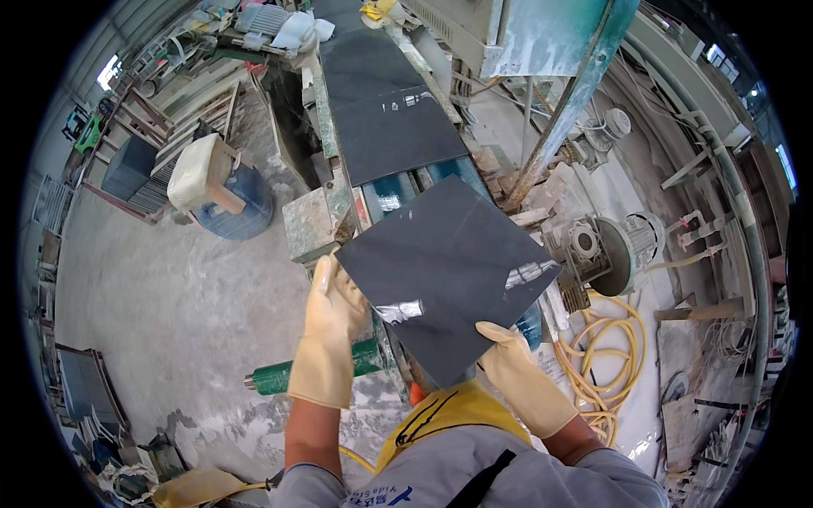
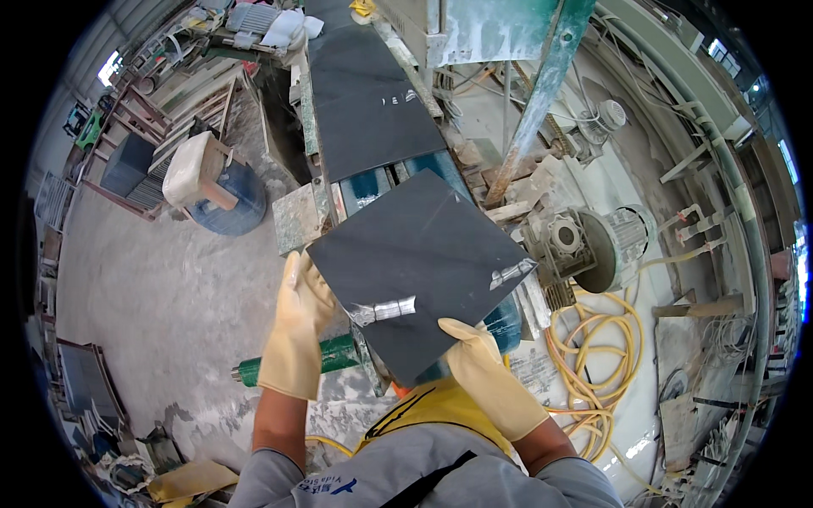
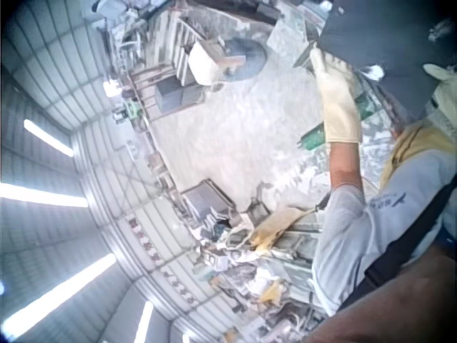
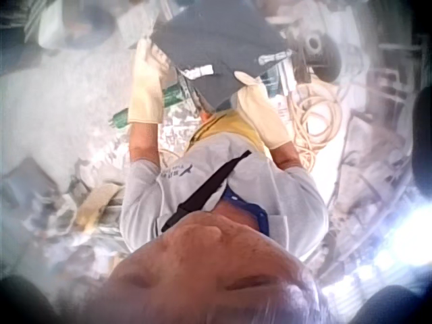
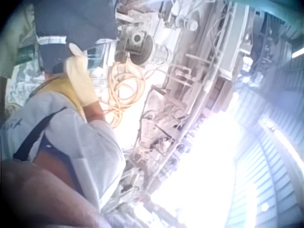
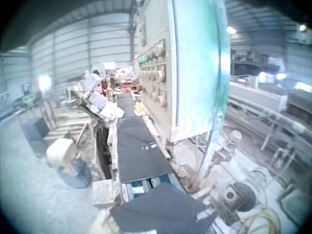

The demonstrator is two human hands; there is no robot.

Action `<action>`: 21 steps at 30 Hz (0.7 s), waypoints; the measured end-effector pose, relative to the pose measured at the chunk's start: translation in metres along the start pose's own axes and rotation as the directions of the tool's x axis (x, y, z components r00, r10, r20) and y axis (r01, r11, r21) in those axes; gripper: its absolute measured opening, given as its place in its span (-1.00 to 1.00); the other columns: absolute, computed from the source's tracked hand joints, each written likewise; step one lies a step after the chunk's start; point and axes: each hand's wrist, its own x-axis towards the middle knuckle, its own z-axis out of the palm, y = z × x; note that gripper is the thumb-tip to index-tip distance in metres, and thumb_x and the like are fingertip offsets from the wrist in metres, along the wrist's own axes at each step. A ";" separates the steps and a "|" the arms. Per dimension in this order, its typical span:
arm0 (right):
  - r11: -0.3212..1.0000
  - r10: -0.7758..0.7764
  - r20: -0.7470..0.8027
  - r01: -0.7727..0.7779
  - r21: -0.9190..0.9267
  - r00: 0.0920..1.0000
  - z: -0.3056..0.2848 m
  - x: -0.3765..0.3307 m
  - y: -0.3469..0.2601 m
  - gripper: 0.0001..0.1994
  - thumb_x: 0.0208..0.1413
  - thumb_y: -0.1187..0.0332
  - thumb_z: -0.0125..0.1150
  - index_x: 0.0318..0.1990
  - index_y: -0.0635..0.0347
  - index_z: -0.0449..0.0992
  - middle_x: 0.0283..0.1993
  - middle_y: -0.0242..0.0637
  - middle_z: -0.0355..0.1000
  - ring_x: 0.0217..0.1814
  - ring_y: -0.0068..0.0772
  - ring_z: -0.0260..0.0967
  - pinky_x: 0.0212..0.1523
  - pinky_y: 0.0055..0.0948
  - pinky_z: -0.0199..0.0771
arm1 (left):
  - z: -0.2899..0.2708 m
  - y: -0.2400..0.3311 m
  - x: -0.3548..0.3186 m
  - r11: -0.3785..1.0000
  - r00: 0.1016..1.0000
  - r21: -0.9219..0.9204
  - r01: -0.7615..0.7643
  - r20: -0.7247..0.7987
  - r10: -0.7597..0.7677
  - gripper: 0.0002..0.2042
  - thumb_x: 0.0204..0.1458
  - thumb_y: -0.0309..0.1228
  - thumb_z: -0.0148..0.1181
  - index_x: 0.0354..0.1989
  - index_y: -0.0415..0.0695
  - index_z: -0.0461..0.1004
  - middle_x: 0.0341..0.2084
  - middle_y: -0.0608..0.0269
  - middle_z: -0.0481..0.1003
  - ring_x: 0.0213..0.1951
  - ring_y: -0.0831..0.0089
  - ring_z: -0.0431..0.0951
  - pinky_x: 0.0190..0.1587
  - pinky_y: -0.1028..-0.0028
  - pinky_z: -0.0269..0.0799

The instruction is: The person operates a conveyor system to process dark rectangular stone slabs. They guide the slabs through a machine, likely for polishing or cutting, and then stack the finished pieces onto a growing pile.

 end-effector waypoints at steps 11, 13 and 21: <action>0.991 -0.120 -0.048 0.123 0.061 0.992 0.013 0.063 0.041 -0.50 0.13 0.72 0.14 0.26 0.41 0.25 0.32 0.03 0.25 0.36 0.07 0.27 0.40 -0.02 0.31 | 0.042 -0.063 -0.084 0.936 0.997 0.346 0.069 -0.004 -0.072 -0.26 0.23 -0.07 0.18 0.47 -0.15 0.06 0.25 0.26 0.37 0.20 0.41 0.44 0.21 0.29 0.44; 0.989 -0.143 -0.021 0.144 0.021 0.989 0.020 0.069 0.047 -0.52 0.15 0.71 0.11 0.25 0.44 0.26 0.34 0.03 0.24 0.38 0.07 0.25 0.44 -0.02 0.26 | 0.032 -0.057 -0.073 0.934 0.996 0.351 0.069 0.025 -0.083 -0.25 0.22 -0.05 0.19 0.47 -0.14 0.07 0.23 0.27 0.38 0.19 0.46 0.43 0.21 0.31 0.43; 0.974 -0.135 -0.114 0.153 0.167 0.984 0.037 0.105 0.061 -0.25 0.06 0.83 0.01 0.43 0.12 0.13 0.43 0.09 0.13 0.45 0.19 0.15 0.49 0.14 0.15 | 0.017 -0.030 -0.035 0.922 0.988 0.385 0.033 0.128 -0.089 -0.26 0.21 -0.03 0.19 0.46 -0.13 0.09 0.21 0.32 0.39 0.17 0.51 0.44 0.20 0.28 0.42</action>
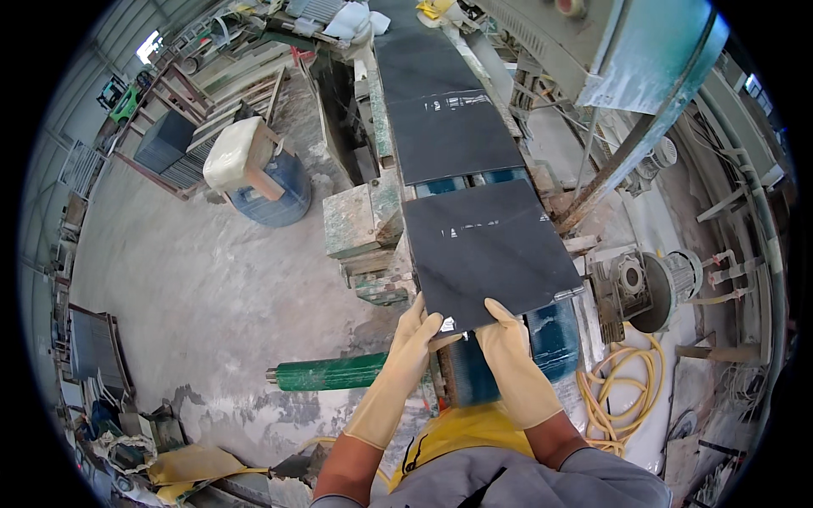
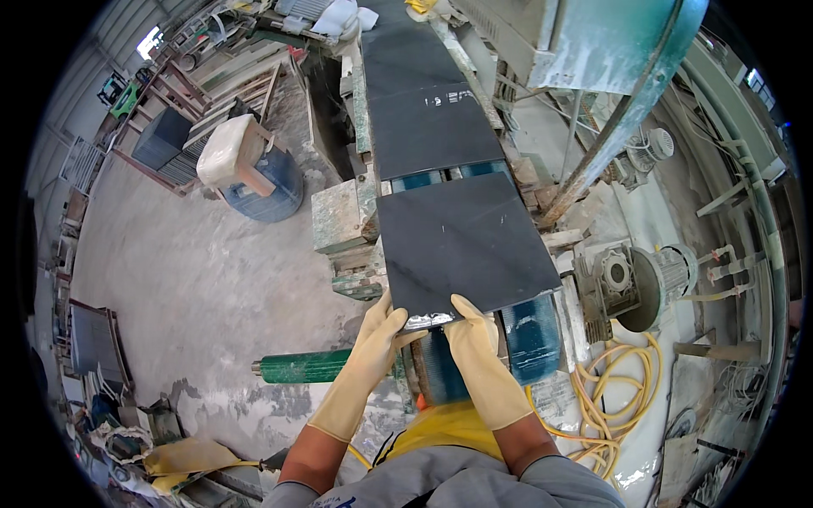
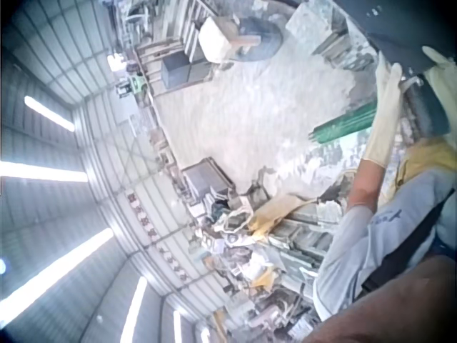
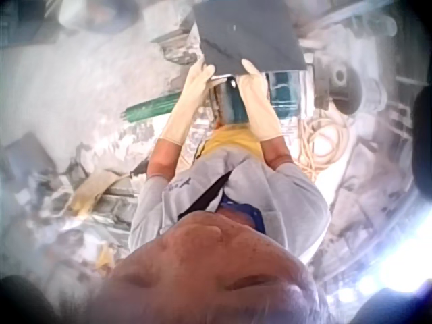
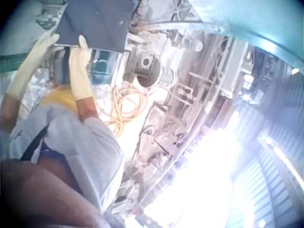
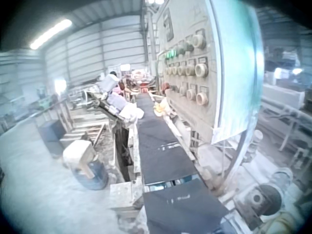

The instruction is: The person operates a conveyor system to process dark rectangular stone slabs. They guide the slabs through a machine, likely for polishing or cutting, and then stack the finished pieces onto a growing pile.

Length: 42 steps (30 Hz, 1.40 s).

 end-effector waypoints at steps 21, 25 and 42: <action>0.994 0.105 -0.057 -0.104 0.014 0.993 -0.008 0.076 0.007 -0.37 0.13 0.80 0.11 0.34 0.12 0.22 0.29 0.04 0.27 0.29 0.12 0.35 0.27 0.14 0.48 | -0.029 -0.005 0.066 0.998 1.000 -0.058 -0.029 0.003 0.029 -0.33 0.25 -0.16 0.21 0.45 -0.13 0.12 0.16 0.29 0.44 0.09 0.52 0.50 0.10 0.40 0.51; 0.984 0.072 0.003 -0.071 -0.162 0.997 0.007 0.067 0.003 -0.46 0.20 0.75 0.05 0.32 0.27 0.21 0.36 0.06 0.21 0.35 0.09 0.30 0.40 0.06 0.32 | -0.048 -0.014 0.075 0.988 0.998 0.151 0.017 -0.056 -0.009 -0.35 0.26 -0.20 0.20 0.45 -0.15 0.11 0.07 0.25 0.50 0.01 0.56 0.53 -0.02 0.45 0.58; 0.028 0.348 -0.015 -0.026 -0.999 0.937 0.012 0.038 -0.093 -0.55 0.26 0.05 0.26 -0.26 0.42 0.61 -0.40 -0.02 0.61 -0.50 -0.35 0.57 -0.47 -0.49 0.60 | -0.095 -0.061 -0.104 0.971 0.867 0.197 0.138 -0.497 -0.022 -0.49 0.33 -0.45 0.01 0.43 -0.29 0.17 -0.21 0.05 0.62 -0.41 0.52 0.57 -0.30 0.52 0.58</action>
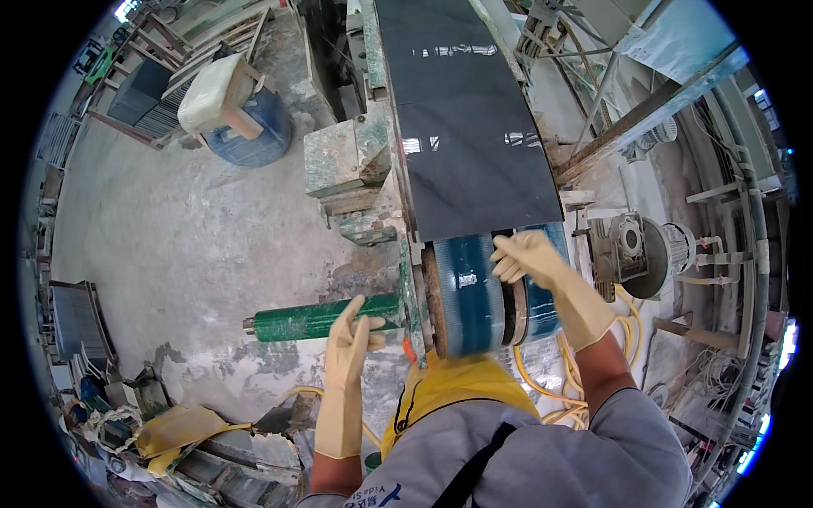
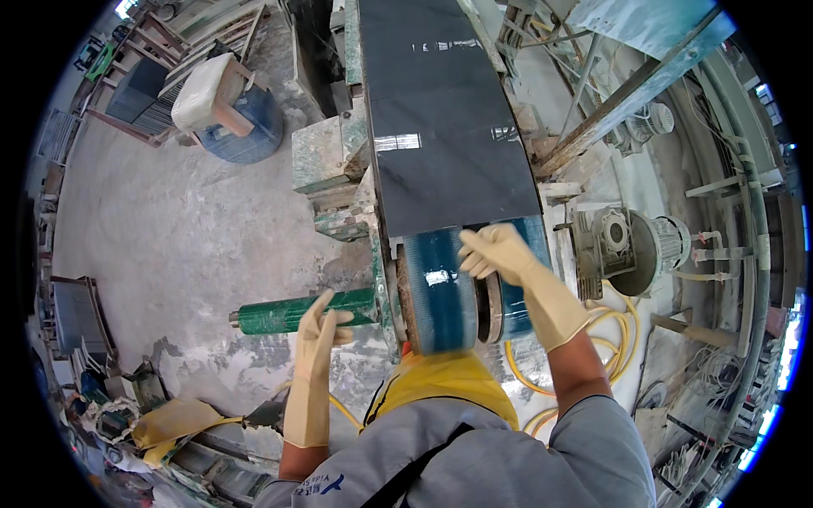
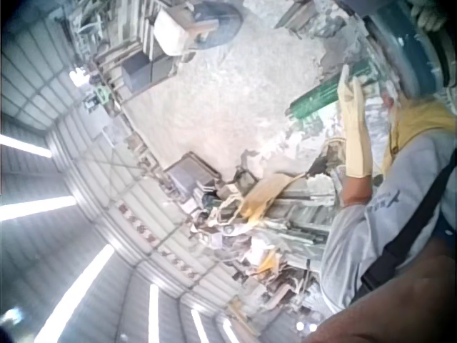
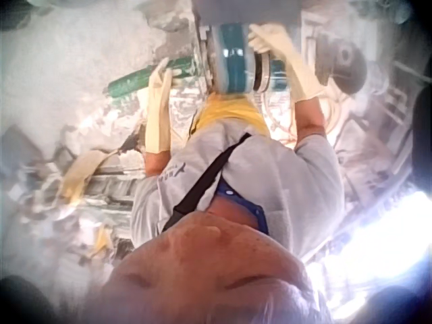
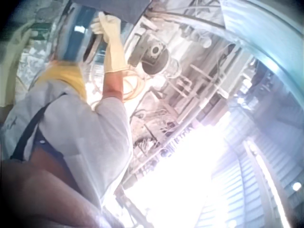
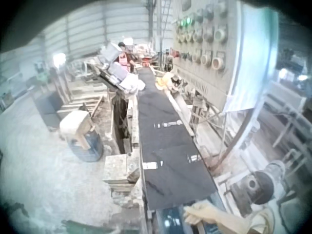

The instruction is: The person operates a conveyor system to process dark rectangular stone slabs. They guide the slabs through a machine, likely for polishing or cutting, and then stack the finished pieces onto a growing pile.

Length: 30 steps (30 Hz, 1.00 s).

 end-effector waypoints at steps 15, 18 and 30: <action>0.626 -0.104 0.575 0.503 -0.596 0.812 0.224 -0.121 0.117 -0.58 0.20 -0.09 0.10 0.07 -0.18 0.64 -0.10 -0.19 0.63 -0.09 -0.09 0.59 -0.04 -0.25 0.56 | -0.098 -0.109 -0.119 0.990 0.995 0.130 -0.060 -0.069 0.070 -0.47 0.29 -0.39 0.06 0.42 -0.24 0.22 -0.13 0.05 0.62 -0.31 0.46 0.60 -0.24 0.50 0.59; 0.465 -0.115 0.609 0.585 -0.665 0.785 0.235 -0.137 0.121 -0.53 0.16 -0.15 0.05 0.14 -0.29 0.60 -0.08 -0.17 0.62 -0.07 0.01 0.58 -0.02 -0.17 0.55 | -0.116 -0.127 -0.163 0.990 0.975 0.114 -0.088 -0.192 0.109 -0.45 0.26 -0.38 0.08 0.41 -0.27 0.21 -0.18 0.06 0.61 -0.33 0.47 0.59 -0.26 0.50 0.58; 0.453 -0.098 0.723 0.678 -0.579 0.683 0.209 -0.189 0.200 -0.43 0.14 -0.08 0.06 0.28 -0.15 0.48 -0.09 -0.08 0.62 -0.01 0.10 0.54 0.06 -0.13 0.51 | -0.119 -0.285 -0.429 0.995 0.648 -0.068 -0.075 -0.762 -0.004 -0.43 0.30 -0.33 0.06 0.43 -0.30 0.12 -0.03 -0.08 0.52 -0.16 0.30 0.59 -0.12 0.39 0.55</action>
